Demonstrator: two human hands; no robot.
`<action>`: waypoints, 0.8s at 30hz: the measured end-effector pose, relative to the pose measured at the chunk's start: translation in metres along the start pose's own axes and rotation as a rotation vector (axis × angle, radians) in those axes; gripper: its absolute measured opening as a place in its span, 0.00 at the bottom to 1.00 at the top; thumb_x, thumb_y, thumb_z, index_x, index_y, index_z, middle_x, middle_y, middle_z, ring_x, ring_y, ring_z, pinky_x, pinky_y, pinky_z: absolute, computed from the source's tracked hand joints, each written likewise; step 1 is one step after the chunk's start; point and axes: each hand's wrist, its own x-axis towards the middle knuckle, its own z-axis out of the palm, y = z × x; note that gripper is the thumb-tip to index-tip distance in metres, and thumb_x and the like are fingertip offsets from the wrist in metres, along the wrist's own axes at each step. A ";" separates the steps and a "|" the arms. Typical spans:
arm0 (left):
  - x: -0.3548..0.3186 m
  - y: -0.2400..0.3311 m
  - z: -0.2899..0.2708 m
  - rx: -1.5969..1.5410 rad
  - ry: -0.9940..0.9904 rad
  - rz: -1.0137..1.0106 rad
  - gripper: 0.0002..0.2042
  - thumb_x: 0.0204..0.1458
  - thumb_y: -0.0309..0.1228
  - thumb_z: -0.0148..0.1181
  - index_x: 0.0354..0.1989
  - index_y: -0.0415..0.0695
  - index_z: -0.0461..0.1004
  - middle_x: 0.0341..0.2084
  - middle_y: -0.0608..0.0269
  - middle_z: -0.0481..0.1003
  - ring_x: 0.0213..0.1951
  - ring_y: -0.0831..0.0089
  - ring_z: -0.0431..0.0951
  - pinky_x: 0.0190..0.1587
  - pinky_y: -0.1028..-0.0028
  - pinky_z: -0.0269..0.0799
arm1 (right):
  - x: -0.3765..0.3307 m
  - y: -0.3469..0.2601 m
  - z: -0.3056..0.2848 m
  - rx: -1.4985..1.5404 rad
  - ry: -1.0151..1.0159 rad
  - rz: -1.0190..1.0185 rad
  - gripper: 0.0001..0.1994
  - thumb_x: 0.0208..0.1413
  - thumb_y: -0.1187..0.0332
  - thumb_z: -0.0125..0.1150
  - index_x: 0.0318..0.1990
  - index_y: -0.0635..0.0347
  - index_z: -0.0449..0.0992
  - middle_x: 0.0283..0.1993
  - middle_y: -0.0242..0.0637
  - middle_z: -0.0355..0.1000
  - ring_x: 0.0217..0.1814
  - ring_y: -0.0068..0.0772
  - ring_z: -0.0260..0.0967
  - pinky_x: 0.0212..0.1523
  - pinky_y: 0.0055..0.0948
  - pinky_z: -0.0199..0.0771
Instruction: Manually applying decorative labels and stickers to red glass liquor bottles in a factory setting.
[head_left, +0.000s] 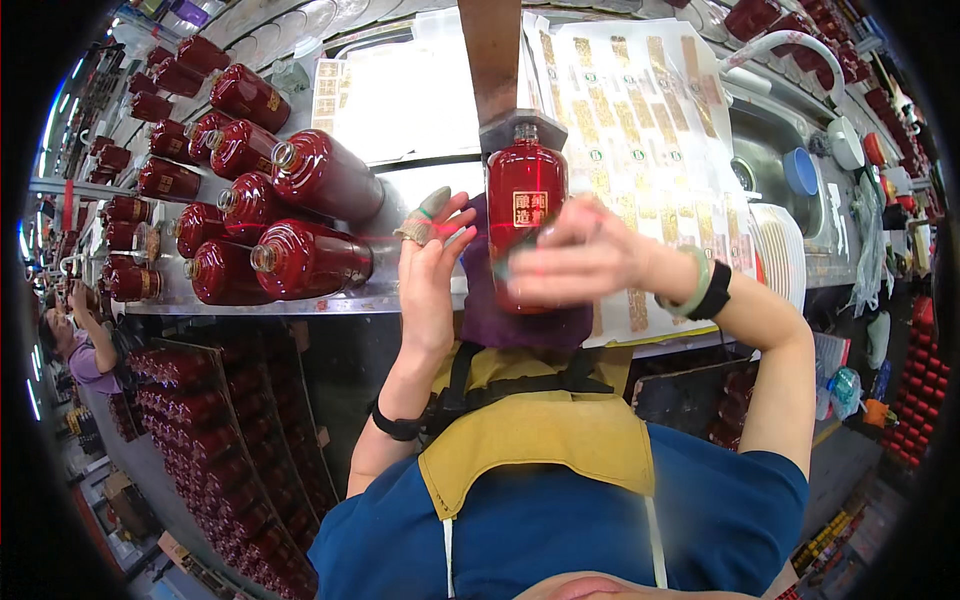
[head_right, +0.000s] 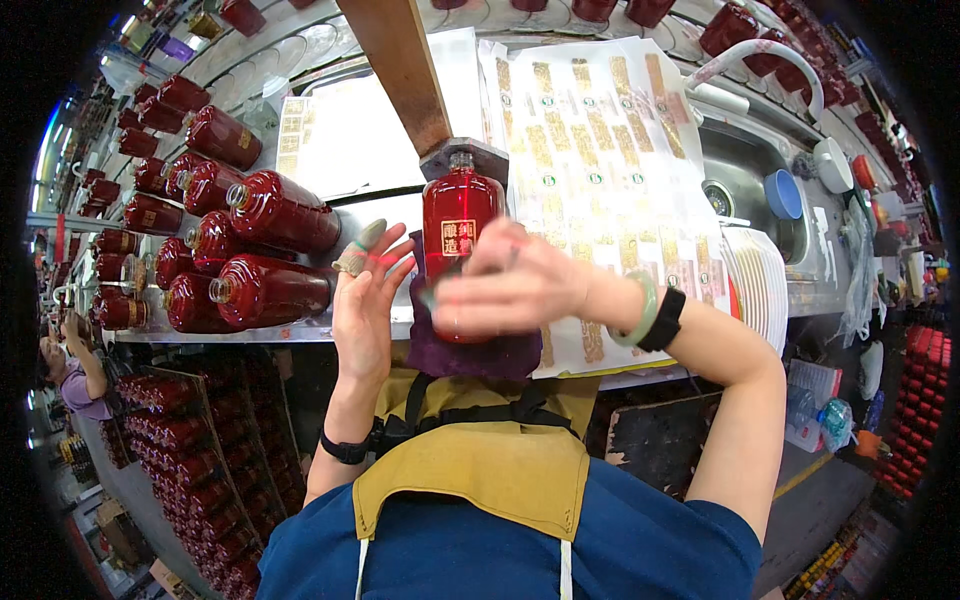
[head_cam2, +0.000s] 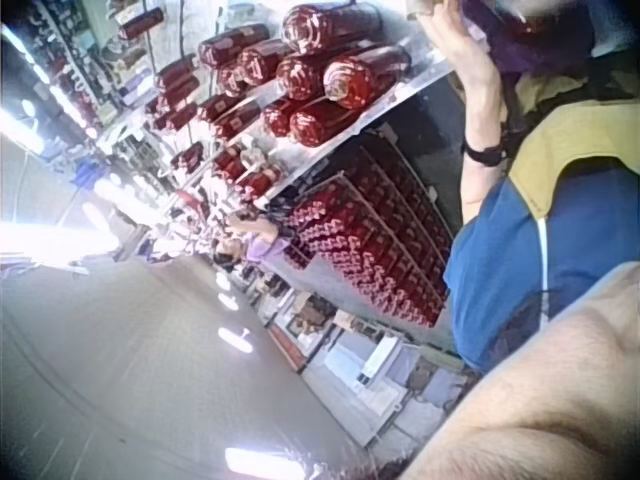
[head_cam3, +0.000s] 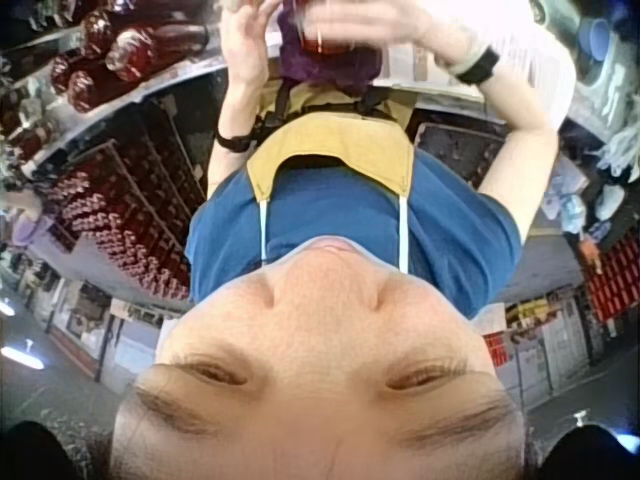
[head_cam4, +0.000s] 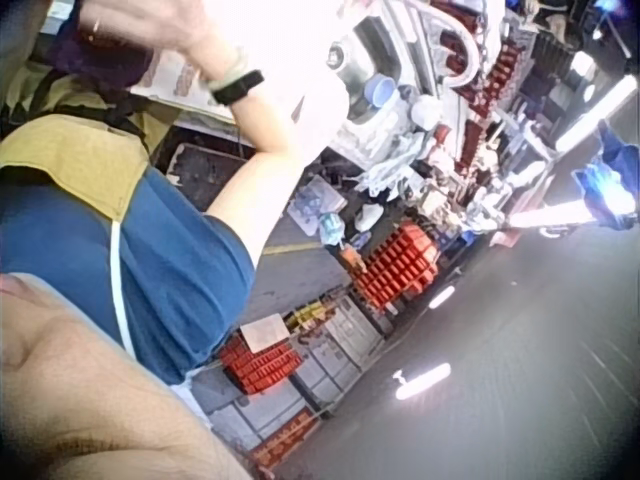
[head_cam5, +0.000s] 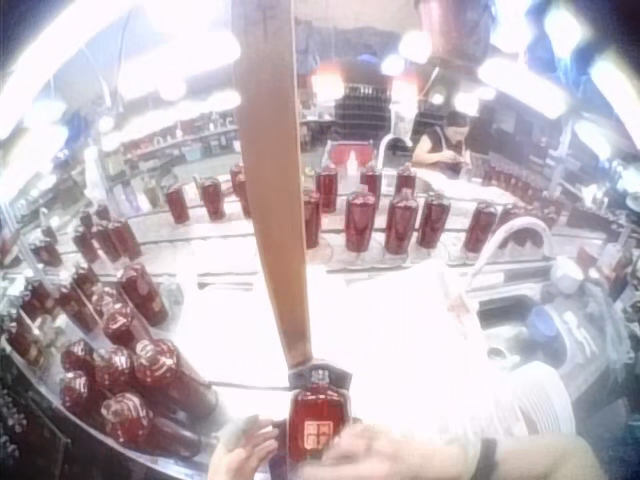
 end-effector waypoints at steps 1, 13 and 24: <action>-0.001 0.001 0.000 0.004 0.007 -0.009 0.27 0.65 0.35 0.42 0.71 0.35 0.58 0.66 0.42 0.66 0.65 0.57 0.69 0.70 0.58 0.62 | 0.000 -0.016 -0.003 0.156 -0.063 -0.053 0.11 0.52 0.64 0.65 0.44 0.44 0.84 0.44 0.21 0.80 0.37 0.26 0.67 0.48 0.32 0.69; -0.005 0.004 0.017 0.836 -0.113 0.448 0.30 0.60 0.35 0.59 0.68 0.33 0.64 0.67 0.41 0.62 0.62 0.48 0.69 0.66 0.57 0.64 | 0.013 0.036 -0.023 -0.118 0.445 0.738 0.11 0.52 0.73 0.73 0.44 0.57 0.82 0.37 0.35 0.80 0.36 0.37 0.73 0.38 0.33 0.72; -0.008 0.019 0.056 1.493 -0.210 0.596 0.38 0.40 0.51 0.76 0.64 0.52 0.76 0.64 0.31 0.60 0.55 0.41 0.69 0.59 0.52 0.67 | 0.005 0.002 -0.033 -0.055 0.542 0.951 0.10 0.59 0.75 0.70 0.47 0.63 0.80 0.39 0.38 0.80 0.38 0.26 0.78 0.41 0.25 0.77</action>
